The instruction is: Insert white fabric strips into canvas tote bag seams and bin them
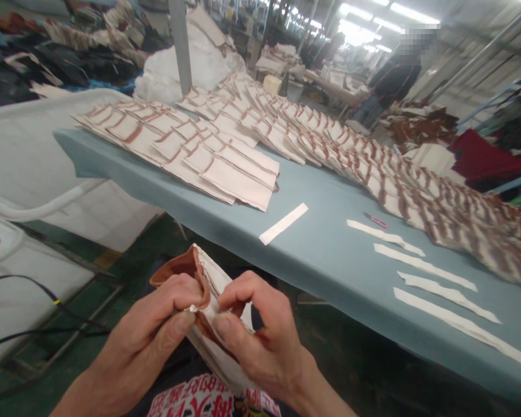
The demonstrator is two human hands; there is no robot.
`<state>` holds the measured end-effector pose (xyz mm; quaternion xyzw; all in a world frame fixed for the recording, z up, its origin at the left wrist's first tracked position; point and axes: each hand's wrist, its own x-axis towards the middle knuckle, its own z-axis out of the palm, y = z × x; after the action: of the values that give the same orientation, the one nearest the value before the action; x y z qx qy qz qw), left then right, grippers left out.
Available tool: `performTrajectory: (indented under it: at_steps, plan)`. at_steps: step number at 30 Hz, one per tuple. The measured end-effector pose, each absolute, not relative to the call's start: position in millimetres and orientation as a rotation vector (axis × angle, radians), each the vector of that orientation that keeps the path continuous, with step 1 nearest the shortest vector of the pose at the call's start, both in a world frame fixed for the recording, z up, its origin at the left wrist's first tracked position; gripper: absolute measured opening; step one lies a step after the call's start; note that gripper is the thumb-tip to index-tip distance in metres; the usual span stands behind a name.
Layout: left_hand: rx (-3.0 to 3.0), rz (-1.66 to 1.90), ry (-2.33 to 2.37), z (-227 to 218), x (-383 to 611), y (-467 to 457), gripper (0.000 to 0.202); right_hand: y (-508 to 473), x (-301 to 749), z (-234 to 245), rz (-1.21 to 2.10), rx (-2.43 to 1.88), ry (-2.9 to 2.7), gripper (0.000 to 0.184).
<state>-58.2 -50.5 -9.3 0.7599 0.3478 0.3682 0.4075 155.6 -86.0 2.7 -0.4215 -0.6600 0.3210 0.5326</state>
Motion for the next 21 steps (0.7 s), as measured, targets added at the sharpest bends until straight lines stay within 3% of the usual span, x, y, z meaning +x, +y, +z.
performTrajectory:
  at_steps: [2, 9, 14, 21]
  plan:
    - [1.929, 0.876, 0.847, -8, -60, -50, 0.031, -77, 164, 9, 0.643, -0.89, -1.701, 0.004]
    - [1.91, 0.869, 0.884, -8, -57, -50, 0.03, -54, 182, 25, 0.627, -0.702, -1.969, 0.015]
    - [1.929, 0.841, 0.878, -10, -57, -51, 0.029, -50, 190, 30, 0.57, -0.735, -2.076, 0.024]
    - [1.86, 0.871, 0.854, -5, -47, -46, 0.042, -52, 193, 35, 0.558, -0.892, -2.25, 0.029]
